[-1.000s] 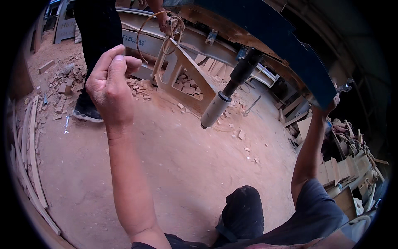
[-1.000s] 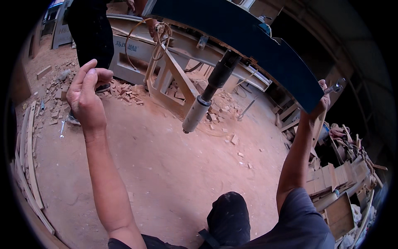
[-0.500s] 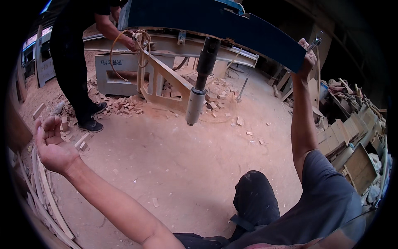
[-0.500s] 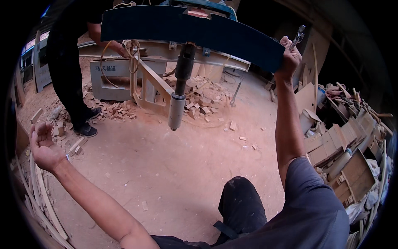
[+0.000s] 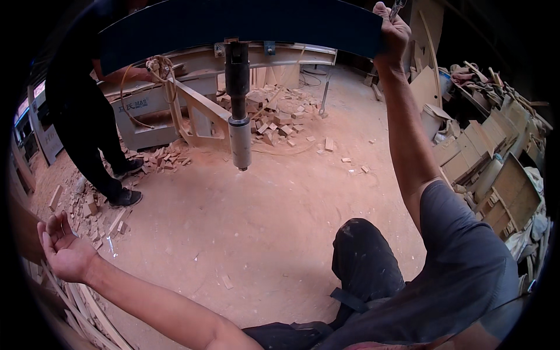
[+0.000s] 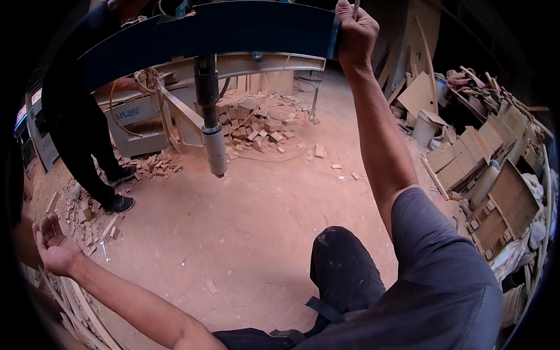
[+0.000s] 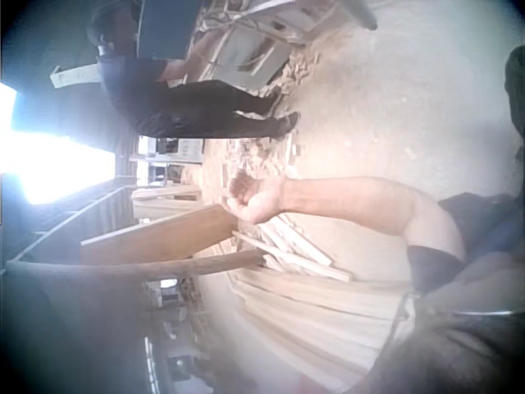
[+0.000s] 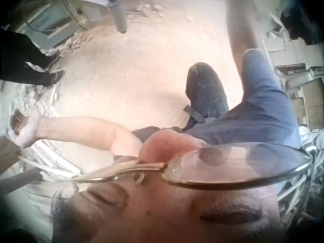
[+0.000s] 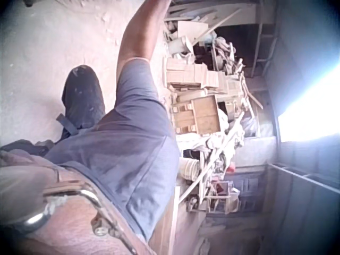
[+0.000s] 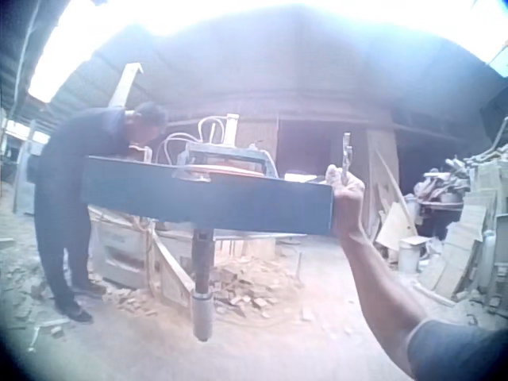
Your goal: The person assembles a metal frame using a wrench to tighten bolts. They position the frame on a workbench, adjust its orientation, and use the wrench to secure the components together.
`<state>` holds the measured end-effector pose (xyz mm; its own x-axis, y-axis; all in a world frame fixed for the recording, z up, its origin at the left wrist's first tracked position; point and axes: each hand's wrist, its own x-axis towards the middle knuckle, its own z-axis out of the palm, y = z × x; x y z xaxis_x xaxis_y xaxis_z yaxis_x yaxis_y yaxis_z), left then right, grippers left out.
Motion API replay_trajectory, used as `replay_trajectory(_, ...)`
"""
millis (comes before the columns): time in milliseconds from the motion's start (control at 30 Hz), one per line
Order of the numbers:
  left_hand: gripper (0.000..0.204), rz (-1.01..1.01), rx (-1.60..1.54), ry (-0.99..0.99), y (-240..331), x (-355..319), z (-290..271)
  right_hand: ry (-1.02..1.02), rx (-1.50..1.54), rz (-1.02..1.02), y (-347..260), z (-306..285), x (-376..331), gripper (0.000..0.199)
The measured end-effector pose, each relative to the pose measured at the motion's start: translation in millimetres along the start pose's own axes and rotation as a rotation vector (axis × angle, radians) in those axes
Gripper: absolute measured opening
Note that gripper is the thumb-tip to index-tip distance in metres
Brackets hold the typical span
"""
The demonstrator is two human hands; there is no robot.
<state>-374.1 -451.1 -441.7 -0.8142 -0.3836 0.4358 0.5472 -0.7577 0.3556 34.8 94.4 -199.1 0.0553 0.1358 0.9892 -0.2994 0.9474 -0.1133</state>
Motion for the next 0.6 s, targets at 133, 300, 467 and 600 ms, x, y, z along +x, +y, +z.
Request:
replay_trajectory(133,0.035,0.002,0.041,-0.041,-0.2,-1.2,11.2,0.077,0.092,0.162,-44.7,44.5,-16.4,0.038)
replay_trajectory(300,0.035,-0.029,0.036,-0.100,-27.4,-12.7,26.2,0.114,0.031,0.149,-45.2,41.4,-16.1,0.039)
replay_trajectory(467,0.035,-0.077,0.010,-0.120,-66.3,-31.5,41.6,0.138,0.027,0.152,-48.7,40.7,-16.7,0.038)
replay_trajectory(600,0.034,-0.166,0.024,-0.087,-124.6,-69.4,62.5,0.151,0.103,0.044,-49.7,45.1,-31.3,0.035)
